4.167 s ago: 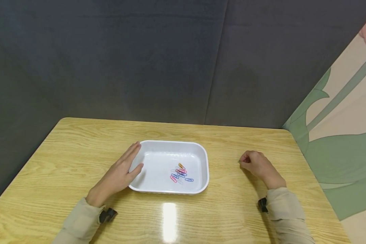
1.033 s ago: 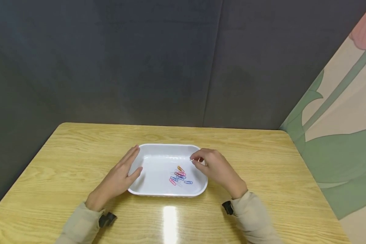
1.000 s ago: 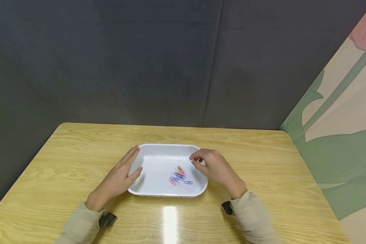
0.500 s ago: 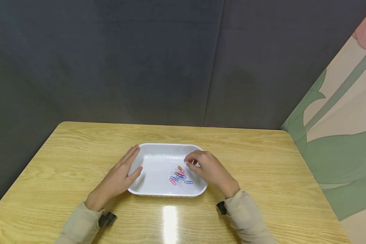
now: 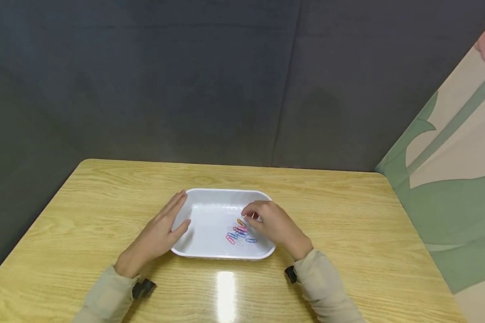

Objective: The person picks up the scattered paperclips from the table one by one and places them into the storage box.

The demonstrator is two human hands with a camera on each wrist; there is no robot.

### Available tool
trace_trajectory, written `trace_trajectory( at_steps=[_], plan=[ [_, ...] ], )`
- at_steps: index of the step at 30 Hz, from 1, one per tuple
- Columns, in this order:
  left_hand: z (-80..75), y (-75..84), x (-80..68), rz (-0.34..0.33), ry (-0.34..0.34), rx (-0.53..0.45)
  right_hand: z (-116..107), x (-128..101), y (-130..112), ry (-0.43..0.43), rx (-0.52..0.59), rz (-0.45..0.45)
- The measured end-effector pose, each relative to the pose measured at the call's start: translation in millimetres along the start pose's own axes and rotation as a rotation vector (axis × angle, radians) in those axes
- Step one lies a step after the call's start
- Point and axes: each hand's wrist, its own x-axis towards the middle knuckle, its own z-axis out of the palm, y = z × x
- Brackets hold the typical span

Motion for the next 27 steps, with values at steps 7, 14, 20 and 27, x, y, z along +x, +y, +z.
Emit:
trace_trajectory(
  at_steps=[7,14,20,27],
  plan=[
    [0.2,-1.2,0.4,0.003,0.002,0.003,3.9,3.8,-2.0,-0.031,-0.041,0.026],
    [2.8,-1.4,1.7,0.021,0.034,0.013,9.9,7.4,-2.0,-0.035,-0.131,0.0],
    [2.8,-0.6,2.5,0.021,0.036,0.01,13.1,8.5,-2.5,-0.049,-0.181,-0.004],
    [3.5,-1.8,2.3,0.025,0.039,0.02,14.5,8.6,-4.0,-0.056,-0.194,0.02]
  ],
)
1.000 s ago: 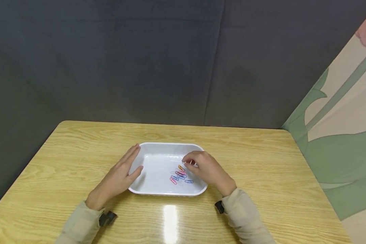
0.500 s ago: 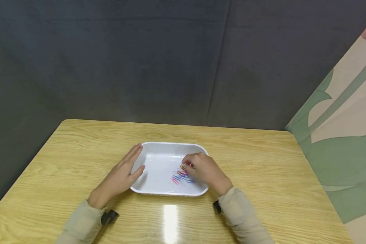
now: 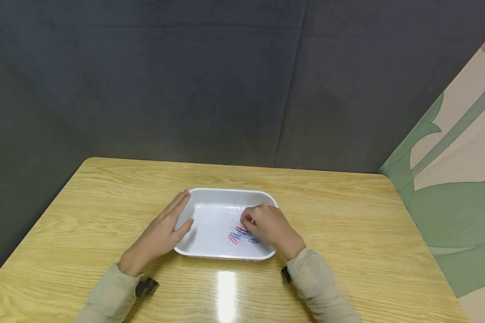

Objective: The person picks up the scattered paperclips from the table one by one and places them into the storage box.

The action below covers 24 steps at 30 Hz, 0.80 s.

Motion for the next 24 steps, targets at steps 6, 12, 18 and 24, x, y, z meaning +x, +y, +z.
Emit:
trace_trajectory(
  at_steps=[6,12,18,24],
  plan=[
    [0.6,0.5,0.3,0.003,0.007,-0.005,-0.2,-1.5,-0.5,0.017,0.01,0.012],
    [0.0,1.9,0.8,0.0,-0.008,0.01,-2.6,-3.5,-0.3,0.038,0.031,0.002],
    [-4.6,2.1,-0.3,0.024,0.003,0.057,-5.8,-5.8,-1.6,0.06,0.05,-0.004],
    [-14.1,-0.7,0.1,0.047,0.047,0.089,-12.0,-6.6,0.5,0.126,0.039,0.004]
  ],
)
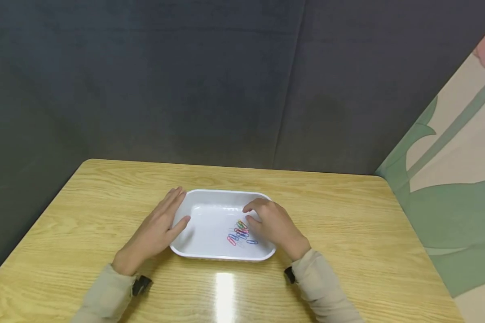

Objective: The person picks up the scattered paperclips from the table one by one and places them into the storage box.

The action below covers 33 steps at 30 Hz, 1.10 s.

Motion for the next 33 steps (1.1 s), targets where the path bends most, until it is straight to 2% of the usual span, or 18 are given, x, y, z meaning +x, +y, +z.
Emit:
trace_trajectory(
  at_steps=[6,12,18,22,28,33],
  plan=[
    [-8.4,-9.0,8.8,0.0,0.036,0.064,-7.0,0.8,7.5,0.095,-0.013,0.012],
    [-14.3,-21.9,22.0,-0.032,0.068,0.121,-13.8,2.6,19.0,0.181,-0.01,0.031],
    [-17.5,-36.1,37.8,-0.035,0.121,0.197,-19.1,5.3,40.8,0.238,-0.055,0.104],
    [-19.8,-44.5,47.3,-0.071,0.132,0.224,-21.2,9.0,58.4,0.287,-0.092,0.133],
    [-19.8,-55.3,60.0,-0.129,0.123,0.257,-22.8,13.7,77.0,0.28,-0.158,0.192],
    [-19.0,-60.8,68.2,-0.151,0.103,0.278,-22.4,16.6,86.7,0.261,-0.227,0.249]
  ],
)
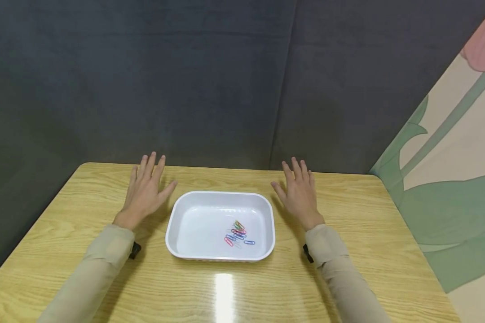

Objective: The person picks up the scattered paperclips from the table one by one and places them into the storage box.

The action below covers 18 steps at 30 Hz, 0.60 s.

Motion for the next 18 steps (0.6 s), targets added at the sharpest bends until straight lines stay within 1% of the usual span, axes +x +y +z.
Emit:
trace_trajectory(
  at_steps=[9,18],
  plan=[
    [6.4,-7.0,3.2,-0.059,-0.065,-0.024,5.7,3.5,6.9,-0.057,-0.049,0.062],
    [9.0,-10.7,5.1,-0.067,-0.054,-0.017,3.8,5.1,11.6,-0.069,-0.079,0.078]
  ],
)
